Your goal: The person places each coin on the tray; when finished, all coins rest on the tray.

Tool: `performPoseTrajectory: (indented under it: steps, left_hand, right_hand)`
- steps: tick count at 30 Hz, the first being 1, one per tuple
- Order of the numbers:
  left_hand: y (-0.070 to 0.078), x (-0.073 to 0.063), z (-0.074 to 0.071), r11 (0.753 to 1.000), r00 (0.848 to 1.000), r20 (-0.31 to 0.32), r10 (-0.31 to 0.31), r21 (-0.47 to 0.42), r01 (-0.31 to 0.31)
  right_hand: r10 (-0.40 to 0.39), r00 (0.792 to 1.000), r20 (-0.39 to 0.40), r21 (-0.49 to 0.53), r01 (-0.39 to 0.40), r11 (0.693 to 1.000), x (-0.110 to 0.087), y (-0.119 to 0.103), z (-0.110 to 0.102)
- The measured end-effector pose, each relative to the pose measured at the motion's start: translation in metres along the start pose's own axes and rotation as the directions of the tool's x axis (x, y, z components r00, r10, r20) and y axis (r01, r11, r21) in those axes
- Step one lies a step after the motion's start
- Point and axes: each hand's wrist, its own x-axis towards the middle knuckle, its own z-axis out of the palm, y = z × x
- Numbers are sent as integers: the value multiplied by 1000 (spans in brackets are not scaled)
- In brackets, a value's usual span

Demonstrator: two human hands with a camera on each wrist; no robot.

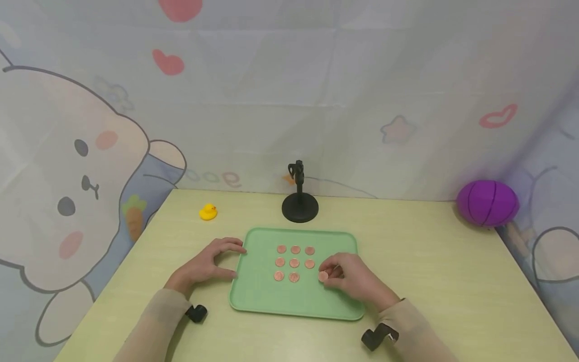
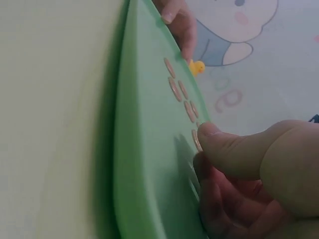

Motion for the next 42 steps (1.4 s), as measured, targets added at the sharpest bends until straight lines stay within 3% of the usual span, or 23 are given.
performPoseTrajectory:
  steps: [11,34,42]
  left_hand:
    - [0,0,0,1000,1000,-3,17,6,-17]
    - [0,1,0,1000,1000,3,5,7,-5]
    - [-1,2,0,1000,1000,1,5,7,-5]
  right_hand:
    - [-31,999,43,-103,36,994,5,-6,11]
    - [-58,998,-32,-185,51,981,17,-11,26]
    - [-34,999,-39,-221,25,975,20,-14,28]
